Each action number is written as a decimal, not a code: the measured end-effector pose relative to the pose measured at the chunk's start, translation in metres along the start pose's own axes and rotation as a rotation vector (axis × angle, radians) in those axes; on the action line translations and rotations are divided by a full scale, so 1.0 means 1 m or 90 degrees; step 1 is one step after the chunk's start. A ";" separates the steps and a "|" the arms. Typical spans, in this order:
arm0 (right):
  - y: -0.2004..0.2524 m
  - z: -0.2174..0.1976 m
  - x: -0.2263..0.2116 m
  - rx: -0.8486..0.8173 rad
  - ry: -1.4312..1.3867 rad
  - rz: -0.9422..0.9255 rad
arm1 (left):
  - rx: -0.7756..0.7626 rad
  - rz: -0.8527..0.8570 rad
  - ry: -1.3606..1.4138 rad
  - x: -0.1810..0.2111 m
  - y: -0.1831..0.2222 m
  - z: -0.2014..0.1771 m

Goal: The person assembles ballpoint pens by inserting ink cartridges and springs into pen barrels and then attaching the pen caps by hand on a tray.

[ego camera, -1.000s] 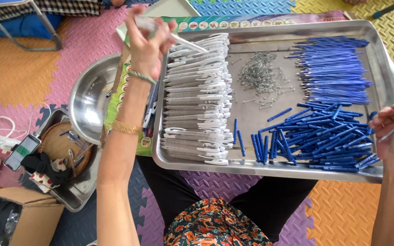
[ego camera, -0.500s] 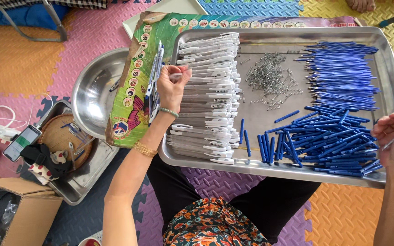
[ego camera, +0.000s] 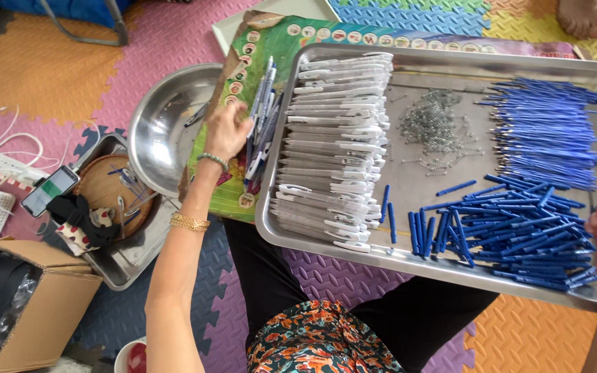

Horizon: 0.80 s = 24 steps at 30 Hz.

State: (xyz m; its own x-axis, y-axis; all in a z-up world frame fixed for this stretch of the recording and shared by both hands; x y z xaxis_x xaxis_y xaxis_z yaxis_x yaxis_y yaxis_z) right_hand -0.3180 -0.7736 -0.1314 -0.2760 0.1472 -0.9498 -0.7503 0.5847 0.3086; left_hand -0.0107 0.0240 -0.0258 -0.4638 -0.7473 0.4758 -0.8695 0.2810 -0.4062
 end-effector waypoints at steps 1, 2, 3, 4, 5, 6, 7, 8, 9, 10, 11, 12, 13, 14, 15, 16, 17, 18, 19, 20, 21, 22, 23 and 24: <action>0.006 0.003 -0.004 0.010 0.040 -0.007 | -0.092 -0.067 -0.014 -0.005 0.007 0.005; 0.012 0.006 -0.007 0.020 0.080 -0.014 | -0.185 -0.134 -0.027 -0.011 0.015 0.009; 0.020 0.011 -0.013 0.020 0.082 -0.016 | -0.184 -0.134 -0.026 -0.009 0.010 0.010; 0.028 0.016 -0.019 0.021 0.110 -0.029 | -0.174 -0.137 -0.019 -0.007 0.005 0.010; 0.035 0.022 -0.025 0.023 0.139 -0.043 | -0.163 -0.140 -0.013 -0.005 0.000 0.010; 0.035 0.020 -0.025 0.022 0.141 -0.045 | -0.161 -0.140 -0.011 -0.009 -0.010 0.016; 0.034 0.020 -0.025 0.016 0.135 -0.040 | -0.185 -0.157 -0.039 -0.015 -0.020 0.021; 0.033 0.020 -0.025 0.009 0.129 -0.036 | -0.208 -0.173 -0.066 -0.020 -0.030 0.026; 0.035 0.022 -0.027 0.008 0.128 -0.037 | -0.206 -0.173 -0.067 -0.023 -0.036 0.028; 0.036 0.023 -0.028 0.003 0.123 -0.034 | -0.249 -0.189 -0.094 -0.027 -0.041 0.031; 0.040 0.022 -0.028 0.000 0.118 -0.028 | -0.294 -0.205 -0.121 -0.030 -0.046 0.037; 0.035 0.018 -0.025 0.001 0.119 -0.029 | -0.295 -0.204 -0.119 -0.018 -0.048 0.023; 0.030 0.015 -0.021 -0.005 0.102 -0.038 | -0.310 -0.227 -0.100 -0.007 -0.048 0.010; 0.026 0.011 -0.017 -0.011 0.086 -0.047 | -0.326 -0.250 -0.081 0.004 -0.048 -0.003; 0.016 0.003 -0.008 -0.011 0.086 -0.047 | -0.326 -0.251 -0.081 0.008 -0.042 -0.012; 0.006 -0.006 0.002 0.013 0.048 -0.038 | -0.275 -0.259 -0.033 0.011 -0.038 -0.022; -0.005 -0.014 0.011 0.038 0.008 -0.031 | -0.221 -0.267 0.015 0.015 -0.035 -0.033; 0.025 0.005 -0.006 0.037 0.008 -0.032 | -0.219 -0.266 0.015 0.042 -0.027 -0.051; 0.055 0.026 -0.025 0.040 0.091 -0.089 | -0.198 -0.225 0.092 0.071 -0.020 -0.068; 0.086 0.047 -0.043 0.044 0.173 -0.146 | -0.177 -0.183 0.168 0.100 -0.014 -0.085; 0.109 0.087 -0.070 0.045 0.173 -0.143 | -0.179 -0.183 0.167 0.117 -0.009 -0.084; 0.143 0.126 -0.097 0.019 0.187 -0.192 | -0.210 -0.022 0.191 0.141 -0.006 -0.081; 0.190 0.159 -0.121 -0.004 0.202 -0.238 | -0.242 0.140 0.216 0.167 0.000 -0.077; 0.209 0.185 -0.132 0.000 0.202 -0.233 | -0.248 0.141 0.217 0.180 0.006 -0.065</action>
State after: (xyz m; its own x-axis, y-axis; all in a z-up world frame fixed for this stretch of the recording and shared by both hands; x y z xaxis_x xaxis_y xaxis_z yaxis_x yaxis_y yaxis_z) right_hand -0.3269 -0.5238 0.0494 -0.1630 -0.3191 -0.9336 -0.8326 0.5522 -0.0433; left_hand -0.1106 -0.0699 0.1082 -0.6146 -0.4265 0.6636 -0.7140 0.6585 -0.2379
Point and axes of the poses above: each hand's wrist, its own y-axis away from the middle knuckle, its own z-axis out of the palm, x = y × z, the point moved 3 cm from there along -y, towards the middle knuckle, and after that the axes turned 13 degrees about z, right-handed, at the moved point
